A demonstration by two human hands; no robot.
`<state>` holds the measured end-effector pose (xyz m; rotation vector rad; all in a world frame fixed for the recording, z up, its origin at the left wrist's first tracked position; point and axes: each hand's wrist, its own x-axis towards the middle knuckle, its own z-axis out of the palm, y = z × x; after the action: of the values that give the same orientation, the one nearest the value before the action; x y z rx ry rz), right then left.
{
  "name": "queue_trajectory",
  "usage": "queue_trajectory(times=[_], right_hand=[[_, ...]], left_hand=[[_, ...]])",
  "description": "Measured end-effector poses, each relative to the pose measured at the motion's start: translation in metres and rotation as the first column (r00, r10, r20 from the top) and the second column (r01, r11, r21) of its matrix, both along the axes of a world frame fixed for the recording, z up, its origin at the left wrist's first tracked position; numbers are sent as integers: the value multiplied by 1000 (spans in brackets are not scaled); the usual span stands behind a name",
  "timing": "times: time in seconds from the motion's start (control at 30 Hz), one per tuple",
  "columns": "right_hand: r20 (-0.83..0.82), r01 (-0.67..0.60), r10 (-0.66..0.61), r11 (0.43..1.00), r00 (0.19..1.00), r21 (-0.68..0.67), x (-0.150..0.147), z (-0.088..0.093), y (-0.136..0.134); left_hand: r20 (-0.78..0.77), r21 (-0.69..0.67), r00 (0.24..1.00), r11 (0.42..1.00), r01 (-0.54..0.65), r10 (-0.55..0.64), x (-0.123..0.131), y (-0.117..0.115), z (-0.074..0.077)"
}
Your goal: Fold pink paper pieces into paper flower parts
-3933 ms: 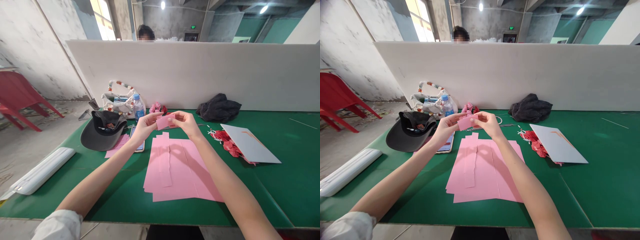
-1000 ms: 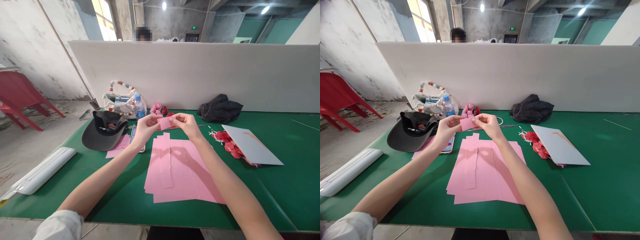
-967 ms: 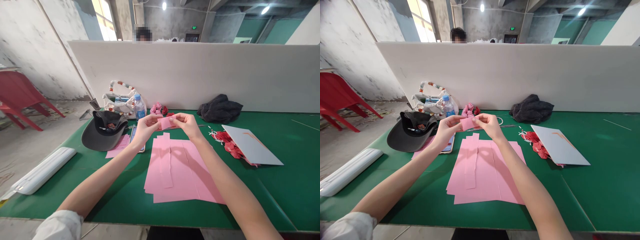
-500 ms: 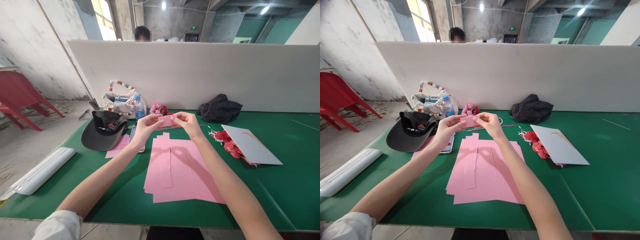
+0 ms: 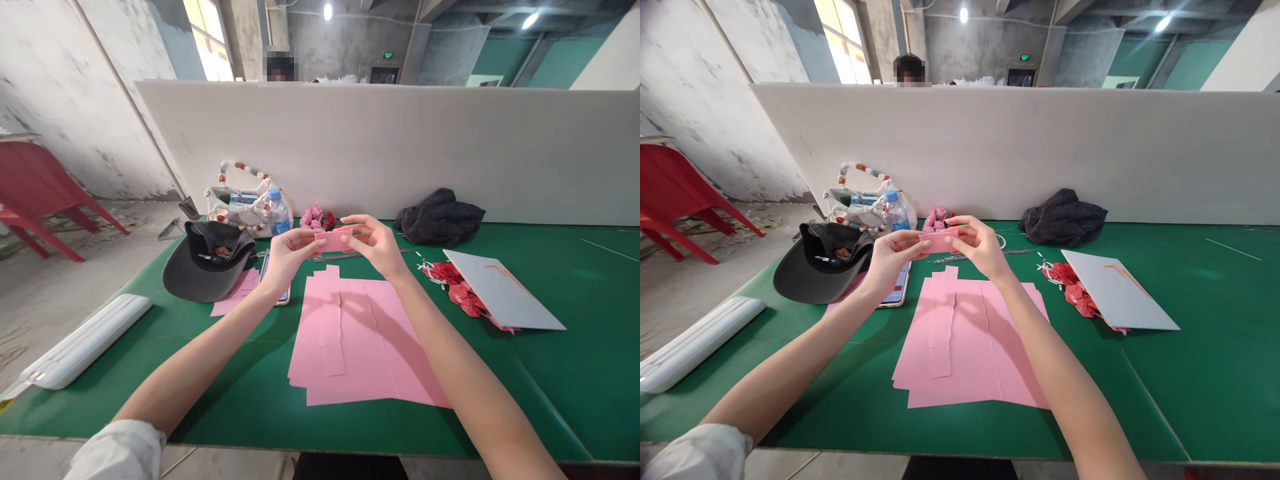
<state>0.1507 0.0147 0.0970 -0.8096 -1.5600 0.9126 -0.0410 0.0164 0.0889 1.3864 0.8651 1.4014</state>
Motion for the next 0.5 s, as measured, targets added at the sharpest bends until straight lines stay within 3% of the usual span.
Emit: queue_trajectory(times=[0.13, 0.33, 0.5], right_hand=[[72, 44, -51, 995, 996, 88, 2, 1, 1], [103, 36, -45, 995, 994, 91, 4, 1, 1], [159, 1, -13, 997, 987, 78, 8, 1, 2]], left_hand=[[3, 10, 1000, 1000, -4, 4, 0, 1, -2], [-12, 15, 1000, 1000, -12, 12, 1, 2, -4], [-58, 138, 997, 990, -35, 44, 0, 3, -7]])
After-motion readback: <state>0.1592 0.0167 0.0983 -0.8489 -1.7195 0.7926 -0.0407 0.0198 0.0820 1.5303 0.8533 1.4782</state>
